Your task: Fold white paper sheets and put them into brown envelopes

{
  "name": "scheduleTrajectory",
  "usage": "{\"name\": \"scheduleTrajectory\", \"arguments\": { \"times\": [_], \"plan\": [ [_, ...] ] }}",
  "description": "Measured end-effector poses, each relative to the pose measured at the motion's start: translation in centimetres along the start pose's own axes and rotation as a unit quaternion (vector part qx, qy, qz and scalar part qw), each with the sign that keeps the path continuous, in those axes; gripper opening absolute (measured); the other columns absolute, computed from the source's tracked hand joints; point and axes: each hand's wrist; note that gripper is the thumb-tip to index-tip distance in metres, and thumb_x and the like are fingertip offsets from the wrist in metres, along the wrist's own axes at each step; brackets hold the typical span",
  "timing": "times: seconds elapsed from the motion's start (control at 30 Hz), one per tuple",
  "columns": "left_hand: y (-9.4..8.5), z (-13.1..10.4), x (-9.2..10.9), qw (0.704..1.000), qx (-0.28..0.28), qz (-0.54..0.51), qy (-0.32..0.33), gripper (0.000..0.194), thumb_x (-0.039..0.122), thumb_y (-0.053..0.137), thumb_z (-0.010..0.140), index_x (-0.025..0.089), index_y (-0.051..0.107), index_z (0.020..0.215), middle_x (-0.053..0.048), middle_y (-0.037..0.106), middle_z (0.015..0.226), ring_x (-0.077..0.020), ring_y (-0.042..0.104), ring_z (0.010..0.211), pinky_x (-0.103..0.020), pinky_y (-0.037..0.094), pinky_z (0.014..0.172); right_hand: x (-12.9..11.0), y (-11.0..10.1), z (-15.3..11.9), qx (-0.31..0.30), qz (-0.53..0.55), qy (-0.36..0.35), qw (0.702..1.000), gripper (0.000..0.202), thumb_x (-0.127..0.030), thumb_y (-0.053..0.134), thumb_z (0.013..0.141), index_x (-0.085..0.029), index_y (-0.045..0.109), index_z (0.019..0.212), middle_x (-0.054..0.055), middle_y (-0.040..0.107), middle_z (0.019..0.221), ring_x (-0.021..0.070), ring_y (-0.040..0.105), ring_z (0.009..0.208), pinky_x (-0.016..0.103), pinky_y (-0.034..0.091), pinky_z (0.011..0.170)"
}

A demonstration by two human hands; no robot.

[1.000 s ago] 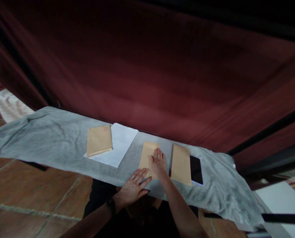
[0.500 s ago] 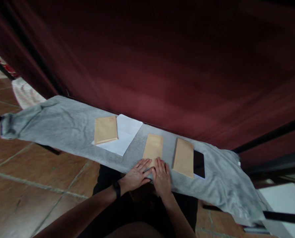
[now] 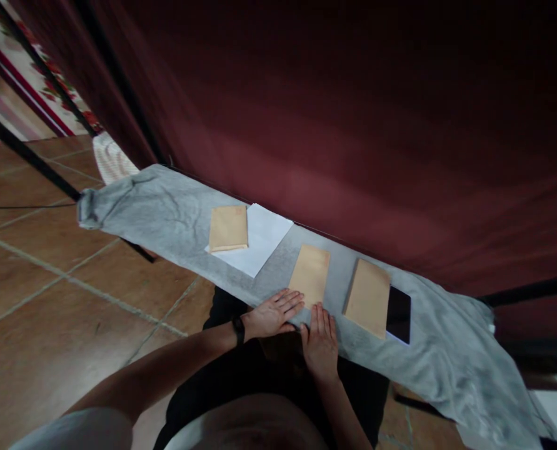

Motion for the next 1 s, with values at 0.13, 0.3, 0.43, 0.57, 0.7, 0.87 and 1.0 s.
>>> {"name": "scheduleTrajectory", "arguments": {
  "times": [0.13, 0.3, 0.43, 0.57, 0.7, 0.87, 1.0],
  "plan": [
    [0.1, -0.5, -0.2, 1.0, 0.003, -0.004, -0.003, 0.072, 0.049, 0.053, 0.097, 0.014, 0.027, 0.155, -0.014, 0.03, 0.161, -0.023, 0.019, 0.152, -0.042, 0.016, 0.124, 0.3, 0.1, -0.6, 0.013, 0.007, 0.0, 1.0, 0.064, -0.046, 0.03, 0.104, -0.006, 0.029, 0.154, 0.022, 0.039, 0.154, 0.0306, 0.036, 0.143, 0.051, 0.031, 0.116],
    [0.5, -1.1, -0.4, 1.0, -0.001, -0.004, -0.014, 0.074, 0.05, 0.051, 0.098, 0.011, 0.025, 0.155, -0.016, 0.027, 0.162, -0.0242, 0.018, 0.152, -0.042, 0.016, 0.124, 0.6, -0.1, -1.0, 0.019, 0.007, -0.009, 1.0, 0.064, -0.045, 0.031, 0.104, -0.005, 0.027, 0.154, 0.023, 0.04, 0.154, 0.0316, 0.039, 0.141, 0.051, 0.032, 0.116],
    [0.4, -1.7, -0.2, 1.0, 0.002, -0.002, -0.028, 0.073, 0.049, 0.051, 0.098, 0.01, 0.026, 0.155, -0.017, 0.027, 0.161, -0.0245, 0.019, 0.152, -0.042, 0.018, 0.124, 0.4, -0.2, -0.9, 0.028, 0.009, -0.005, 1.0, 0.063, -0.043, 0.032, 0.104, -0.006, 0.026, 0.155, 0.024, 0.041, 0.153, 0.0321, 0.041, 0.14, 0.052, 0.034, 0.115],
    [0.8, -1.2, 1.0, 0.997, 0.021, 0.016, -0.067, 0.073, 0.053, 0.05, 0.097, 0.009, 0.033, 0.151, -0.02, 0.032, 0.159, -0.0275, 0.025, 0.15, -0.045, 0.021, 0.123, -0.1, 0.0, -0.9, 0.045, 0.007, 0.003, 0.999, 0.063, -0.041, 0.034, 0.104, -0.007, 0.024, 0.156, 0.023, 0.04, 0.153, 0.0324, 0.039, 0.142, 0.053, 0.036, 0.114],
    [1.6, 0.7, 2.9, 0.995, 0.053, 0.031, -0.073, 0.063, 0.045, 0.049, 0.099, 0.013, 0.035, 0.151, -0.015, 0.036, 0.158, -0.0266, 0.03, 0.148, -0.045, 0.022, 0.122, -0.4, 0.3, -0.9, 0.048, 0.002, 0.007, 0.999, 0.061, -0.034, 0.036, 0.102, -0.008, 0.023, 0.156, 0.021, 0.039, 0.155, 0.0312, 0.038, 0.143, 0.052, 0.035, 0.114],
    [2.4, 2.9, 3.8, 0.995, 0.075, 0.044, -0.045, 0.056, 0.038, 0.041, 0.102, 0.019, 0.033, 0.154, -0.01, 0.038, 0.158, -0.0224, 0.034, 0.147, -0.045, 0.021, 0.123, -0.4, 0.3, -0.8, 0.048, -0.001, 0.024, 0.999, 0.061, -0.02, 0.039, 0.097, -0.011, 0.025, 0.156, 0.017, 0.042, 0.155, 0.0274, 0.038, 0.143, 0.049, 0.034, 0.117],
    [3.4, 2.7, 2.2, 0.99, 0.114, 0.067, -0.043, 0.054, 0.038, 0.04, 0.101, 0.02, 0.037, 0.152, -0.009, 0.043, 0.155, -0.023, 0.042, 0.142, -0.044, 0.029, 0.12, -0.3, -0.5, -0.2, 0.045, 0.012, 0.049, 0.998, 0.058, -0.016, 0.044, 0.093, -0.015, 0.04, 0.15, 0.013, 0.05, 0.149, 0.0242, 0.043, 0.14, 0.043, 0.038, 0.115]
  ]
}}
Point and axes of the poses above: each hand's wrist, its own z-axis towards the middle knuckle, its own y-axis out of the palm, x = y × z
